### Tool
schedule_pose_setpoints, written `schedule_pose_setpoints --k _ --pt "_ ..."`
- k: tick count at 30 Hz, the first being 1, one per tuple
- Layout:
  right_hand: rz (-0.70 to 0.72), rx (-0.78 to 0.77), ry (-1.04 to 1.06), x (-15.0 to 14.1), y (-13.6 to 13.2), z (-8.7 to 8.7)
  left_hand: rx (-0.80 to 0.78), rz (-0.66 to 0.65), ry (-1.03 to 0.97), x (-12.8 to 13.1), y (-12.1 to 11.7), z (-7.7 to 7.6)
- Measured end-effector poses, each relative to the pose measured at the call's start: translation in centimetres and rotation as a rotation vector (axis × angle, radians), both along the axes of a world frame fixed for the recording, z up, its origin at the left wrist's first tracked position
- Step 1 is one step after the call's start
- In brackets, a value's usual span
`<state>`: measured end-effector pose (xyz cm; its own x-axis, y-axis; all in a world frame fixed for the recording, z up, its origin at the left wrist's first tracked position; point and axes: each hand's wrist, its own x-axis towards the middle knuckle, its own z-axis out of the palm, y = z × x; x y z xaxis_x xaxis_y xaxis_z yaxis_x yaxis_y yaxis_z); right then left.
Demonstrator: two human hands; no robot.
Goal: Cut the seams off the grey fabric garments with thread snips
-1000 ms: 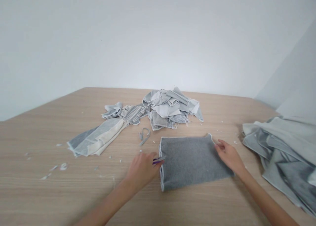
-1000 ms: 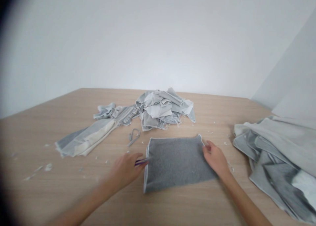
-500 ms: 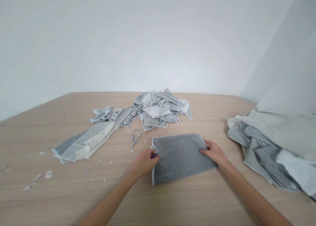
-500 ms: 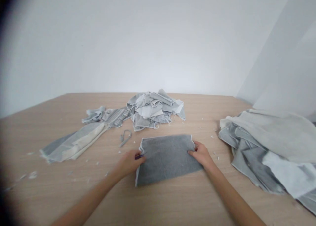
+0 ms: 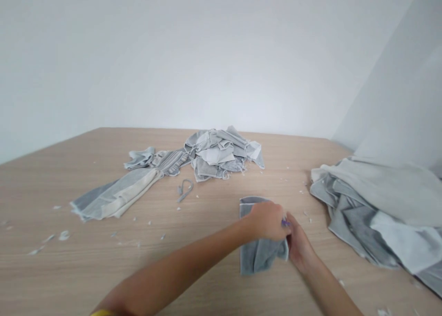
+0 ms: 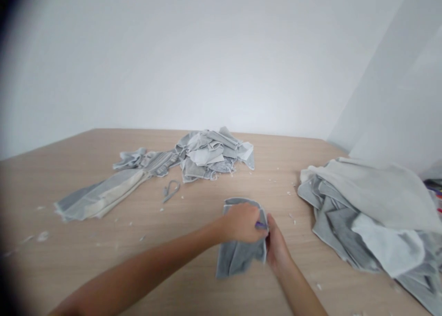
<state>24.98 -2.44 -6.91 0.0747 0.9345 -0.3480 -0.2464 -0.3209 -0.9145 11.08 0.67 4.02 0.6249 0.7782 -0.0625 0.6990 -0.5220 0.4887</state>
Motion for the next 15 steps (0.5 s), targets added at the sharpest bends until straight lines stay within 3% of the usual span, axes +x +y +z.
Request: schedule_pose_setpoints --k 4,8,12,15 --pt "-0.056 -0.022 0.029 1.0 -0.9 0.1 -0.051 -0.052 -0.080 -3.9 0.4 -0.8" --pt "-0.074 -0.011 0.033 0.5 -0.2 0.2 -0.074 0.064 -0.181 -8.8 1.0 -2.1" --pt "-0.059 0.010 0.012 -1.0 0.9 0.2 -0.154 0.156 -0.255 -11.4 -0.8 -5.4" --pt "-0.040 0.007 0.010 -1.4 1.1 1.1 -0.191 0.216 -0.307 -13.4 -3.0 -8.4"
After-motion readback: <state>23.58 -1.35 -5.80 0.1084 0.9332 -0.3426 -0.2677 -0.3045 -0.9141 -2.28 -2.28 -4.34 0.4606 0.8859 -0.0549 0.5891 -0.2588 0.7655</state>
